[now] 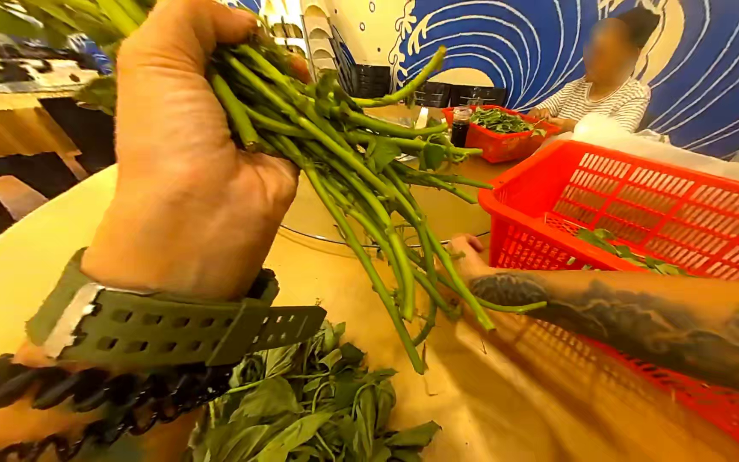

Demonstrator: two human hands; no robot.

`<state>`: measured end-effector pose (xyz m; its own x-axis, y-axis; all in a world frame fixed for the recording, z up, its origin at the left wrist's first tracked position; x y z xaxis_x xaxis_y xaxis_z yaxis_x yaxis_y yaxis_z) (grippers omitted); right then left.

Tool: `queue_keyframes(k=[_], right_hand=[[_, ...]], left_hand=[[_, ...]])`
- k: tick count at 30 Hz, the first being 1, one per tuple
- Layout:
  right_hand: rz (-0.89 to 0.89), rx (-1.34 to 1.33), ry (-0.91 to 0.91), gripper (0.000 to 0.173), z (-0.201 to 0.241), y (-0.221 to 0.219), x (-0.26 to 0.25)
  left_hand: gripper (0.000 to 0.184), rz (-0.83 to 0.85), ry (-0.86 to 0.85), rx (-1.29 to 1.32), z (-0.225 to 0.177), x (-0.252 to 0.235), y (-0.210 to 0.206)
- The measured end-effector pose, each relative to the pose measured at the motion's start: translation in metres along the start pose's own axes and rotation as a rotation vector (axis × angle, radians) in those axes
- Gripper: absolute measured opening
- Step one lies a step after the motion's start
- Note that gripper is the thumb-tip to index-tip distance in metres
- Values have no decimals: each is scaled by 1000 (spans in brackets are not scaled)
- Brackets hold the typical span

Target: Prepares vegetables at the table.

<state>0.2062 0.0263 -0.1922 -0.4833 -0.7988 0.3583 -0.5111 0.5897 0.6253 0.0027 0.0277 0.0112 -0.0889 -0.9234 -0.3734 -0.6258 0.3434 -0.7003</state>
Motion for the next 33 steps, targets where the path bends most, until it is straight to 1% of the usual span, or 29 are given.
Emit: queue_keyframes(k=[1,3,4,6,8,9,10,12,13,14,17,18,20,22,23,24,25,26,27,28,30,31,33], right_hand=[[12,-150,84,31,-7,3,1],[-78,-367,236,26,-29,5,30],[-130,-432,267,25,-38,0,41],[-303,-415,235,27,-41,-21,41],[-501,-421,182,23,-36,-47,44],[-538,-425,160,22,-33,-58,48],[-492,-444,133,23,-31,-67,52],[-271,-517,72,31,-29,-81,59],[-184,-540,53,36,-30,-86,62],[-137,-533,50,38,-31,-88,64],[-114,-405,89,40,-39,-85,77],[-127,-410,90,38,-42,-86,82],[-178,-525,78,33,-50,-89,92],[-314,-776,47,26,-58,-105,98],[-382,-914,49,30,-60,-119,102],[-376,-1019,58,43,-58,-131,109],[-319,-1082,73,61,-52,-141,119],[-237,-1115,103,82,-42,-148,133],[-204,-1103,134,97,-27,-153,144],[-231,-1057,153,104,-9,-158,151],[-411,-936,128,104,20,-159,149],[-462,-923,120,103,28,-155,139],[-422,-927,165,99,33,-134,113]], left_hand=[[2,3,-8,26,-3,-2,3],[3,-12,-15,38,-8,-3,7],[3,-22,-20,28,-10,-2,8],[3,-36,-28,5,-13,-2,7],[3,-39,-37,-20,-13,0,7],[4,-49,-43,-32,-12,1,6],[4,-58,-43,-38,-11,2,5],[3,-60,-24,-51,-10,4,2],[3,-54,-18,-50,-8,4,1],[2,-39,-16,-49,-6,4,0],[3,-22,-7,-68,-1,4,-3],[3,-17,-4,-75,0,4,-3],[4,3,0,-84,3,4,-1],[4,23,0,-82,5,3,1],[4,20,1,-77,6,2,1],[5,21,-1,-71,7,2,2],[5,23,-3,-66,8,1,2],[5,23,-2,-64,9,0,3],[6,11,-4,-70,10,0,3],[6,2,-6,-78,11,-1,2],[5,-9,-11,-89,14,-2,0],[4,-19,-9,-89,16,-1,-2],[3,-46,5,-84,19,2,-4]])
Point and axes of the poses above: each hand's wrist, its own x-axis away from the middle knuckle, its own y-axis out of the back of the hand, z = x × y, the point moved 3 cm from there along -x, towards the middle knuckle, and after that the axes turned 9 degrees about x, right-handed, at the moved point
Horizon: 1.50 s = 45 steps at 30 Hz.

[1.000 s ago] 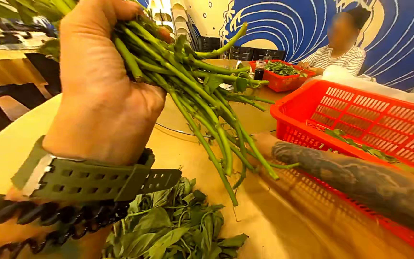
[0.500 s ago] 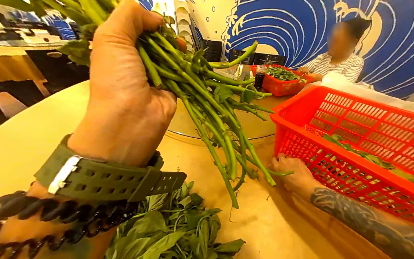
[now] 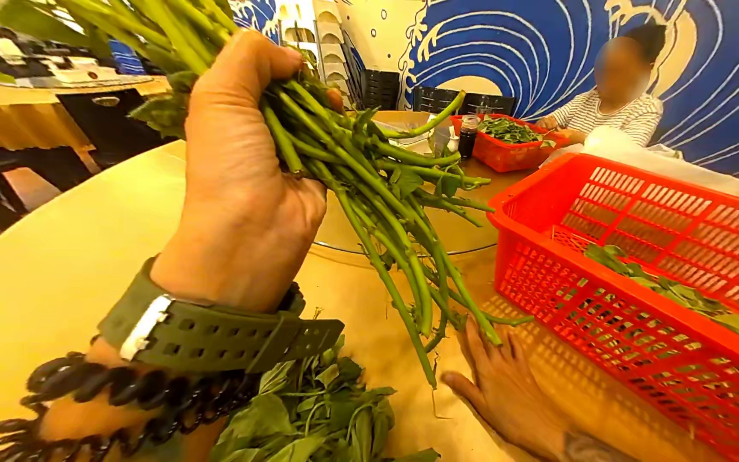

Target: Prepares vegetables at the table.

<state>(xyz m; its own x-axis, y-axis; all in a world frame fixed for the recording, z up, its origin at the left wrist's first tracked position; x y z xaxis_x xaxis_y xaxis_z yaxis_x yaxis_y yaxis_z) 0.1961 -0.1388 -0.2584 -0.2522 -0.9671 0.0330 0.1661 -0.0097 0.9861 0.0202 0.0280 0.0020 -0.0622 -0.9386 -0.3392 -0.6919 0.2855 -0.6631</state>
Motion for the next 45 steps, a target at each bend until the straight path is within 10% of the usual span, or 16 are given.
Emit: queue_keyframes(k=[8,16,24,34,45], right_hand=[[414,-52,161,49,42,29,-84],[-277,-446,151,21,-22,35,-49],[75,-353,258,46,-23,29,-38],[-394,-34,606,33,-30,9,-23],[-683,-23,504,19,-26,1,-10]], left_hand=[[4,-45,40,1,-3,8,-11],[4,-32,60,8,1,9,-9],[4,-62,97,16,10,5,-4],[3,-114,120,-12,10,5,6],[4,-148,120,-27,8,1,19]])
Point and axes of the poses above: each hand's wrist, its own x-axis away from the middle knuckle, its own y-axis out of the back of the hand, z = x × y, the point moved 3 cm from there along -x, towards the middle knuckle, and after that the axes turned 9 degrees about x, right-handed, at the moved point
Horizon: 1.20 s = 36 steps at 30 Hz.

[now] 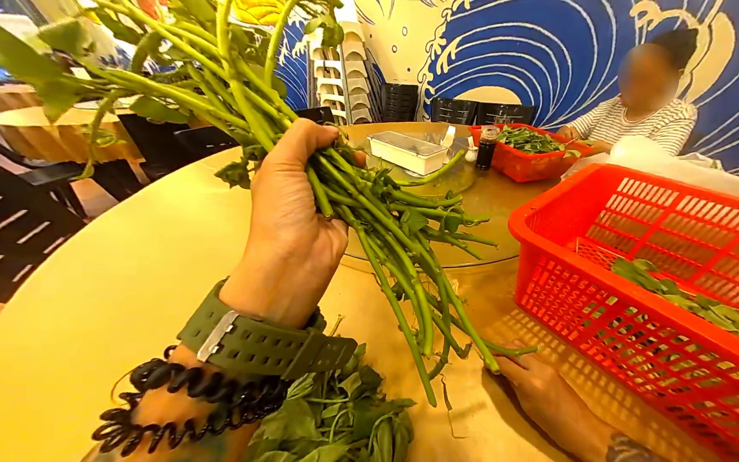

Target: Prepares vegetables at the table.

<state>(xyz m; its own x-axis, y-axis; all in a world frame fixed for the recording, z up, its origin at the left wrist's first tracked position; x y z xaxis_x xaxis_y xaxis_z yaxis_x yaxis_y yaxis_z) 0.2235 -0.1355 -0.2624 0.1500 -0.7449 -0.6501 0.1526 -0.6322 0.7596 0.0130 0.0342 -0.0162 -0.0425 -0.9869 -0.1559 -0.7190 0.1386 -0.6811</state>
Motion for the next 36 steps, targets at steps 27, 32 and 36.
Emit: queue_keyframes(k=[27,32,36], right_hand=[[-19,-791,-383,8,51,112,-230],[83,-696,-441,8,51,102,-237],[70,-507,-320,19,57,106,-229]], left_hand=[[21,-6,248,104,67,39,22],[18,-20,275,218,78,40,23],[16,-21,260,257,81,39,24]])
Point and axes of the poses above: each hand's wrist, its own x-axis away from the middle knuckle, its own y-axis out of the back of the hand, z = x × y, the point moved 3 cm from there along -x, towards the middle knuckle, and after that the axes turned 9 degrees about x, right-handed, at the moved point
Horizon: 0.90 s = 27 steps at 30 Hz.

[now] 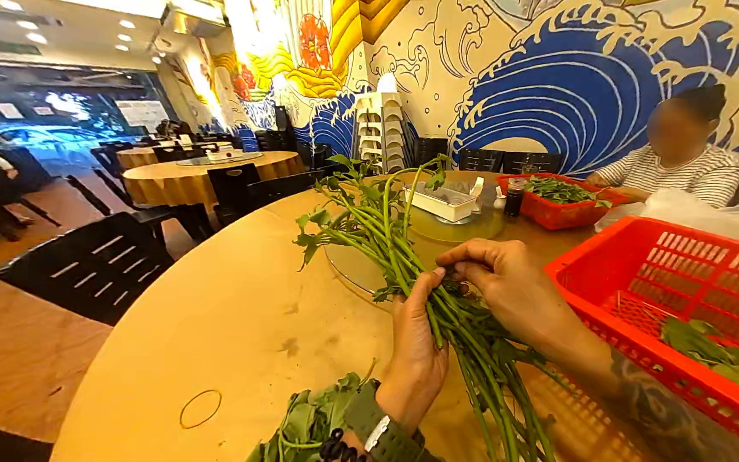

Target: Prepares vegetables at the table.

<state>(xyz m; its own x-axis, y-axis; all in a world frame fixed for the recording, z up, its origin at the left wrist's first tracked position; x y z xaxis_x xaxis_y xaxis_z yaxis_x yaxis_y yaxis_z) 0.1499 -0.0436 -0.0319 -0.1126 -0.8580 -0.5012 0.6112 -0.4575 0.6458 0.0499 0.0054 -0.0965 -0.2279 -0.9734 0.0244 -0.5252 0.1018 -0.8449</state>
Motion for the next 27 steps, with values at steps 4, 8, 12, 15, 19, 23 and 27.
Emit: queue_keyframes(k=[4,8,12,15,19,23,27], right_hand=[[-157,172,182,17,6,-6,4],[-235,190,219,12,7,-11,3],[-175,198,215,21,12,-8,3],[-123,197,214,25,13,-2,6],[-119,180,206,30,11,2,10],[-71,84,95,38,8,2,-5],[42,-97,-20,47,1,10,-17]], left_hand=[[12,-16,-32,-9,0,1,-2],[12,-17,-33,-3,0,2,-4],[15,4,-15,-30,0,3,-5],[22,31,-1,-39,0,2,-6],[29,60,22,-78,0,1,-6],[24,60,12,-115,-1,0,-7],[21,62,-17,-173,-9,-2,-6]])
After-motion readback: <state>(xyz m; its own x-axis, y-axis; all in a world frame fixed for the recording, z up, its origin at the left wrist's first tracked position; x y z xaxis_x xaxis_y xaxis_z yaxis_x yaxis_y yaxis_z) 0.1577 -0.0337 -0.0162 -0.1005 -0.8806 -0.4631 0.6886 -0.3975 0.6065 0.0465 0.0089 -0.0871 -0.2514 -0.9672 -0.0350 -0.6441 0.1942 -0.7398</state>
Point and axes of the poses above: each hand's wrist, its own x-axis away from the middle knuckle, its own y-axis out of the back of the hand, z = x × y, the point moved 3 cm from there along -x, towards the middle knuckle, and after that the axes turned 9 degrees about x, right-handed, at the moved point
